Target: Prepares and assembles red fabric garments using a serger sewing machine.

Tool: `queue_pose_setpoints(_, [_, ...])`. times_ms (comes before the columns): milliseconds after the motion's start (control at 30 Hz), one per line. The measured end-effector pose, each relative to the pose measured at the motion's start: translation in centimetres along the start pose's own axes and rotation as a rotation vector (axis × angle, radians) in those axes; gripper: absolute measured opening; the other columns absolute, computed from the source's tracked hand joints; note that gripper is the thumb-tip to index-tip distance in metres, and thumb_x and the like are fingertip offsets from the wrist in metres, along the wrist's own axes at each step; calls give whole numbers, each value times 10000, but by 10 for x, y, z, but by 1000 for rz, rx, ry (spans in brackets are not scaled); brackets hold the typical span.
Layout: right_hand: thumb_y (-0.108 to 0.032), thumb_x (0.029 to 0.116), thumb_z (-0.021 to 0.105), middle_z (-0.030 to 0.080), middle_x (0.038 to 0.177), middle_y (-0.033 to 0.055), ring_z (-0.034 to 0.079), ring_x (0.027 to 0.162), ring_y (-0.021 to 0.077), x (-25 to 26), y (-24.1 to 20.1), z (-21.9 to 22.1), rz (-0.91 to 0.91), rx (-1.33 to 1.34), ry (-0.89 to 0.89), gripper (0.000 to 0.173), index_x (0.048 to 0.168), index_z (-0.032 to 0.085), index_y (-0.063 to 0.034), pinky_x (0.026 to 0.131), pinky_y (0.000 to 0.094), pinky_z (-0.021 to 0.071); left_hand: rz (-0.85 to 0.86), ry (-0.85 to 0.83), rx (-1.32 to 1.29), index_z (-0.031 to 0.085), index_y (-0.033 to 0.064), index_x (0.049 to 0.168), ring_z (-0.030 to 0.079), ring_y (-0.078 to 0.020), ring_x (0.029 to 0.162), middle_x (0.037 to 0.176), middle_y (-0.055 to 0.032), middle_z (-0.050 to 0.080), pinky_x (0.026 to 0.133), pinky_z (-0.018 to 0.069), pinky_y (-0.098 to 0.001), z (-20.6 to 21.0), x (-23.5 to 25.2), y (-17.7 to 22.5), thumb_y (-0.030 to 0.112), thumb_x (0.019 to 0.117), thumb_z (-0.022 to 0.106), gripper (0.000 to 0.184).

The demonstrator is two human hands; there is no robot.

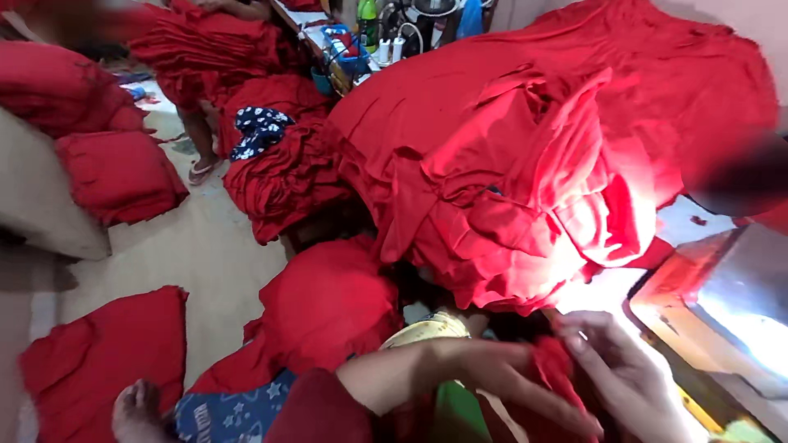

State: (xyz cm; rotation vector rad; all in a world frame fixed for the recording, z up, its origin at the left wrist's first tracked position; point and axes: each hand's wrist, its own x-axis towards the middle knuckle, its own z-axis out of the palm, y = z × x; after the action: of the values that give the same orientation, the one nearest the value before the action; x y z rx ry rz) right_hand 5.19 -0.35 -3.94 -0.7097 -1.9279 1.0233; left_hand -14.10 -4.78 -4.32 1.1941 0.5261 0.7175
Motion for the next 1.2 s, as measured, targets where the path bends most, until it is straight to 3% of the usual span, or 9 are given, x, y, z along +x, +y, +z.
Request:
queue_pose_setpoints(67, [-311,1052,549,663,1175,-111,579,1148,-43,-3,12,-13,-113,-70,84,249,1164,695,-143,995,158,484,-7,199,-53,660,-16,1070,664,9,899,938,38,711,878,552,-235,-11,-1,12,73,982,591,143])
queue_pose_setpoints(167, [-354,1053,555,659,1174,-177,605,1095,-27,-17,7,-15,-272,41,211,216,1138,743,-288,924,150,508,73,314,-229,683,113,1057,715,-22,922,956,76,760,886,588,-256,-28,4,11,93,1015,517,173])
queue_pose_setpoints(300, [-196,923,724,595,1280,-59,610,989,-46,-29,9,5,-275,-61,266,277,1197,685,-223,797,105,534,62,325,-224,705,160,1044,730,-48,938,976,58,776,894,599,-267,-33,10,11,118,1025,533,178])
queue_pose_setpoints(433, [-69,868,686,563,1301,113,575,882,-39,-21,20,15,-279,-261,399,371,1238,655,-85,759,70,482,8,278,-173,733,178,1045,733,-44,949,989,67,780,905,601,-267,-31,14,7,143,1015,574,166])
queue_pose_setpoints(567, [-90,1020,570,711,1158,74,658,1131,66,-22,24,4,-373,-171,298,142,1075,697,-58,973,198,538,6,326,-68,719,174,1009,728,-15,901,940,92,774,867,603,-240,-27,19,5,75,1011,544,201])
queue_pose_setpoints(800, [-110,991,646,703,967,20,667,960,4,-32,8,-6,-351,-102,263,56,1010,662,-60,857,139,544,315,689,131,717,145,837,658,56,657,732,141,712,644,567,-146,-21,40,-10,-34,876,660,192])
queue_pose_setpoints(933, [-123,1013,607,670,917,48,620,891,-15,-35,3,-13,-278,-124,198,130,993,674,-13,805,97,499,240,502,-4,727,120,948,705,18,766,848,103,755,737,599,-182,-20,35,-2,-78,892,627,228])
queue_pose_setpoints(1067, [-130,972,662,665,842,23,594,910,45,-29,4,-16,-273,-176,215,104,947,720,-48,866,170,453,282,397,247,727,35,1039,688,48,822,913,108,747,773,581,-156,-18,36,-3,-11,953,607,155])
queue_pose_setpoints(1200, [-146,909,730,674,986,27,588,1051,38,-24,7,-15,-211,-191,247,64,877,721,-91,913,147,469,286,257,307,734,62,962,644,103,775,865,149,724,717,544,-108,-17,36,-1,-11,921,616,145])
